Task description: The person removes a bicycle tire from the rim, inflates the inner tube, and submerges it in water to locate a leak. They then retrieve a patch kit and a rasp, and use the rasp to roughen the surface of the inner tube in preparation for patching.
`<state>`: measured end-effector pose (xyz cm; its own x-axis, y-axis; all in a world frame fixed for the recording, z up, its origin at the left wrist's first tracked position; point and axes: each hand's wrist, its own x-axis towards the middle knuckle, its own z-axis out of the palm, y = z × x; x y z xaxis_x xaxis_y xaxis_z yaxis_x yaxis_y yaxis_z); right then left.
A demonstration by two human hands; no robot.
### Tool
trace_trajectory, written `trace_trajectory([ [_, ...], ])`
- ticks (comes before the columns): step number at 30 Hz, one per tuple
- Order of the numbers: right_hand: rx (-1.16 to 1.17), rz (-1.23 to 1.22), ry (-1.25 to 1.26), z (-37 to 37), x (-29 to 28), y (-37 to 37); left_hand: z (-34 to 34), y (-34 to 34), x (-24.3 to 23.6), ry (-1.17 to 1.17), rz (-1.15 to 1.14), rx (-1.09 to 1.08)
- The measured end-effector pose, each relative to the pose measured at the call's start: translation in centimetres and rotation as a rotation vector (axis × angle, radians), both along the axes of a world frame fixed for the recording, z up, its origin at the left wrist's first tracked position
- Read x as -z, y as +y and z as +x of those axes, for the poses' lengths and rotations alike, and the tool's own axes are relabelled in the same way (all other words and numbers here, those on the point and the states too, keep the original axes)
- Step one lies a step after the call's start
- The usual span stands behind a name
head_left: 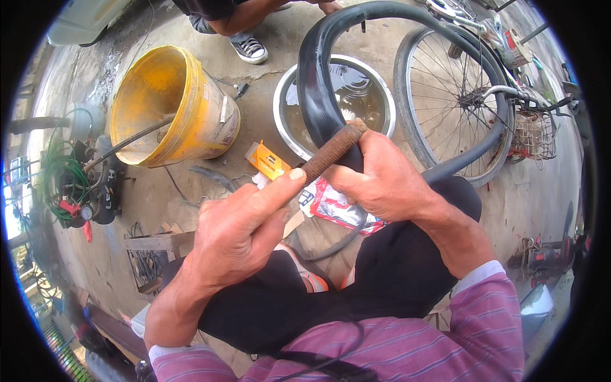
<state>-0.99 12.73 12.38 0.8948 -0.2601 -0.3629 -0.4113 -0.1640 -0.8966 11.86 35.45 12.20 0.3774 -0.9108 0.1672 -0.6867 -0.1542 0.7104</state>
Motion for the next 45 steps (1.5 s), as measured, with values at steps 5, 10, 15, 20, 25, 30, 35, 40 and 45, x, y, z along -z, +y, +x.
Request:
trace_trajectory([
  [5, -0.018, -0.015, -0.067, 0.1, 0.4, 0.2, 0.5, -2.0, -0.3, -0.011, -0.057, 0.040],
  [10, 0.014, 0.036, 0.016, 0.2, -0.2, 0.1, 0.3, 0.0, 0.1, 0.056, -0.003, -0.004],
  [15, -0.003, -0.065, -0.055, -0.2, 0.8, 0.8, 0.3, -2.0, 0.1, 0.039, -0.074, -0.001],
  [20, 0.006, 0.003, -0.006, -0.1, -0.1, -0.4, 0.2, 0.1, -0.3, 0.014, 0.032, -0.014],
  [25, -0.030, -0.081, -0.048, -0.3, 0.7, 1.3, 0.0, -1.7, 0.0, 0.019, -0.075, -0.017],
  [30, 0.008, -0.023, -0.053, -0.1, 0.3, 0.2, 0.2, 0.5, -0.3, 0.010, 0.022, -0.024],
  [35, -0.046, -0.050, -0.064, -0.2, 1.5, 1.2, 0.7, -1.8, -0.4, -0.013, -0.041, 0.035],
  [40, -0.024, -0.060, -0.075, -0.1, 0.7, 0.0, 1.6, 0.7, -2.3, 0.269, -0.144, -0.174],
  [45, -0.059, -0.024, -0.044, -0.2, 0.8, -0.4, 1.2, 1.2, -2.0, 0.180, -0.039, -0.121],
])
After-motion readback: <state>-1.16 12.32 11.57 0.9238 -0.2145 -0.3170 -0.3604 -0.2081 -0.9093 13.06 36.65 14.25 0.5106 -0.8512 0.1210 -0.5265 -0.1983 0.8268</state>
